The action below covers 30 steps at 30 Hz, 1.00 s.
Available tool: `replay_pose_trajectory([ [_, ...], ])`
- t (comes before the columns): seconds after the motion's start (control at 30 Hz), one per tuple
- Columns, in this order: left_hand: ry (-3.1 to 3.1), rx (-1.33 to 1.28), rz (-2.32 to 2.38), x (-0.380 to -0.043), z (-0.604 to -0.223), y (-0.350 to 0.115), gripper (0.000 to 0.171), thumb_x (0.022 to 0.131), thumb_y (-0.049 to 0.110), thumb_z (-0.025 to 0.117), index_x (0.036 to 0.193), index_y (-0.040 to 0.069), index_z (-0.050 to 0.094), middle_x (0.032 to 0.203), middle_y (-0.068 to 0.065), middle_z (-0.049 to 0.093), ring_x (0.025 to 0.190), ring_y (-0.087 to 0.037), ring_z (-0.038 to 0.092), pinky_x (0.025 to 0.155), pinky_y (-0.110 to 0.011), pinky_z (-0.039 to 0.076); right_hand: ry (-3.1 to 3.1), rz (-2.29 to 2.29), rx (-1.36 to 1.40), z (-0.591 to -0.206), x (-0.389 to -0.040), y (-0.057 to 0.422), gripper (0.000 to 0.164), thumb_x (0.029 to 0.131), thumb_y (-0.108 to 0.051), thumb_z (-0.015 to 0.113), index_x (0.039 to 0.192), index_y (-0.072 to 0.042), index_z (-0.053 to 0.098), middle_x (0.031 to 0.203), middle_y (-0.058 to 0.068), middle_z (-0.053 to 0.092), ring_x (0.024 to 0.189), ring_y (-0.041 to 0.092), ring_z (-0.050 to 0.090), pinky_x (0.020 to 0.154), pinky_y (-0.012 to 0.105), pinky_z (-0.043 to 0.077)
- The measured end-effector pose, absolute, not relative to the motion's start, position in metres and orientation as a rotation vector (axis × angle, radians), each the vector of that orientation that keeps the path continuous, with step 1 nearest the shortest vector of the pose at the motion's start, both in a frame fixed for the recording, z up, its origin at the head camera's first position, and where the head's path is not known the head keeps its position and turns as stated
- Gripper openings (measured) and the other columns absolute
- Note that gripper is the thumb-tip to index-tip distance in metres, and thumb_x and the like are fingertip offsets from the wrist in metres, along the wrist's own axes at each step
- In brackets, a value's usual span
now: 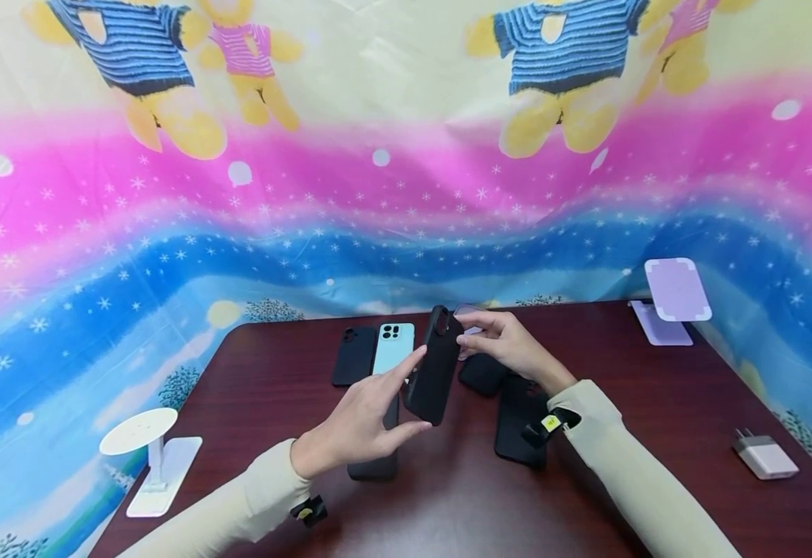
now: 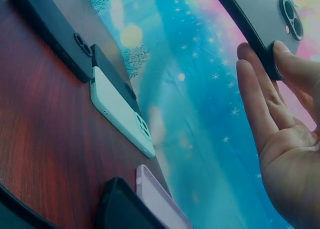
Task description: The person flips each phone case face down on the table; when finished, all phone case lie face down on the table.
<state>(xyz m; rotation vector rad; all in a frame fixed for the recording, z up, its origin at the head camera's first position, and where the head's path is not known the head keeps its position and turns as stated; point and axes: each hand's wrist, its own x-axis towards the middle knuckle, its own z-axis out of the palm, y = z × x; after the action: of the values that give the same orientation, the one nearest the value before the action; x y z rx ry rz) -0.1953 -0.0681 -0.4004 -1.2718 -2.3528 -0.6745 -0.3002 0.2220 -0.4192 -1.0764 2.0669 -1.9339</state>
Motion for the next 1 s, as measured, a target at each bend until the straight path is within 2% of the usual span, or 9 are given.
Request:
replay_pose_trajectory([
  [0.1, -2.379, -1.242, -0.665, -0.195, -0.401, -0.069, 0.102, 0.091, 0.039, 0.079, 0.166, 0.013, 0.016, 0.145, -0.001, 0.063, 0.069, -0.004, 0.05, 0.066, -0.018, 0.041, 2.088, -1.909, -1.09, -0.419, -0.302, 0.224, 0.043, 0.103, -0.002, 0.059, 0.144, 0.007, 0.054, 0.133, -0.008, 0.069, 0.098, 0.018, 0.078, 0.086, 0.036, 0.062],
  [0.17, -2.384, -1.219, -0.642, -0.195, -0.402, -0.069, 0.101, 0.091, 0.041, 0.079, 0.165, 0.011, 0.018, 0.147, -0.002, 0.062, 0.076, -0.005, 0.06, 0.07, -0.021, 0.048, 2.1, -1.886, -1.09, -0.419, -0.303, 0.226, 0.044, 0.103, -0.003, 0.059, 0.145, 0.01, 0.051, 0.132, -0.009, 0.069, 0.098, 0.019, 0.078, 0.087, 0.035, 0.062],
  [0.27, -2.381, -1.185, -0.621, -0.195, -0.403, -0.07, 0.098, 0.09, 0.044, 0.079, 0.163, 0.009, 0.025, 0.147, -0.003, 0.062, 0.092, -0.01, 0.072, 0.079, -0.026, 0.056, 2.101, -1.847, -1.065, -0.417, -0.302, 0.23, 0.046, 0.104, -0.004, 0.057, 0.146, 0.013, 0.048, 0.128, -0.009, 0.072, 0.096, 0.019, 0.078, 0.087, 0.035, 0.062],
  [0.37, -2.373, -1.16, -0.621, -0.195, -0.404, -0.071, 0.095, 0.088, 0.046, 0.08, 0.16, 0.006, 0.033, 0.144, -0.004, 0.064, 0.101, -0.013, 0.074, 0.084, -0.027, 0.059, 2.111, -1.808, -1.027, -0.415, -0.3, 0.234, 0.047, 0.105, -0.006, 0.057, 0.146, 0.013, 0.046, 0.122, -0.009, 0.075, 0.094, 0.019, 0.079, 0.086, 0.035, 0.062],
  [0.57, -2.389, -1.142, -0.661, -0.195, -0.406, -0.071, 0.091, 0.086, 0.049, 0.081, 0.156, 0.005, 0.042, 0.137, -0.004, 0.069, 0.099, -0.011, 0.075, 0.082, -0.025, 0.058, 2.156, -1.778, -0.967, -0.415, -0.299, 0.235, 0.047, 0.105, -0.009, 0.058, 0.146, 0.011, 0.049, 0.119, -0.01, 0.076, 0.093, 0.02, 0.079, 0.084, 0.037, 0.062],
  [0.67, -2.411, -1.121, -0.689, -0.193, -0.407, -0.071, 0.09, 0.086, 0.05, 0.081, 0.155, 0.006, 0.043, 0.138, -0.005, 0.068, 0.09, -0.01, 0.074, 0.075, -0.019, 0.055, 2.174, -1.791, -0.96, -0.418, -0.3, 0.235, 0.045, 0.105, -0.01, 0.058, 0.145, 0.009, 0.051, 0.119, -0.009, 0.076, 0.092, 0.02, 0.079, 0.083, 0.037, 0.062],
  [0.77, -2.445, -1.097, -0.715, -0.192, -0.407, -0.071, 0.091, 0.086, 0.051, 0.081, 0.156, 0.007, 0.043, 0.114, -0.003, 0.078, 0.07, -0.005, 0.065, 0.062, -0.012, 0.044, 2.19, -1.809, -0.959, -0.419, -0.301, 0.235, 0.043, 0.105, -0.01, 0.058, 0.144, 0.007, 0.053, 0.119, -0.008, 0.076, 0.092, 0.02, 0.079, 0.083, 0.037, 0.062],
  [0.9, -2.511, -1.064, -0.748, -0.19, -0.407, -0.071, 0.094, 0.086, 0.05, 0.081, 0.158, 0.007, 0.039, 0.085, 0.002, 0.071, 0.062, -0.001, 0.053, 0.056, -0.011, 0.033, 2.212, -1.831, -0.935, -0.418, -0.3, 0.234, 0.042, 0.105, -0.012, 0.059, 0.144, 0.004, 0.055, 0.119, -0.007, 0.076, 0.092, 0.021, 0.079, 0.083, 0.038, 0.063],
  [1.0, -2.56, -1.034, -0.771, -0.19, -0.407, -0.071, 0.096, 0.086, 0.05, 0.081, 0.159, 0.006, 0.037, 0.091, 0.002, 0.074, 0.064, -0.001, 0.056, 0.055, -0.013, 0.033, 2.238, -1.833, -0.902, -0.415, -0.299, 0.232, 0.042, 0.104, -0.015, 0.061, 0.142, 0.003, 0.057, 0.116, -0.006, 0.076, 0.089, 0.021, 0.078, 0.082, 0.038, 0.063],
])
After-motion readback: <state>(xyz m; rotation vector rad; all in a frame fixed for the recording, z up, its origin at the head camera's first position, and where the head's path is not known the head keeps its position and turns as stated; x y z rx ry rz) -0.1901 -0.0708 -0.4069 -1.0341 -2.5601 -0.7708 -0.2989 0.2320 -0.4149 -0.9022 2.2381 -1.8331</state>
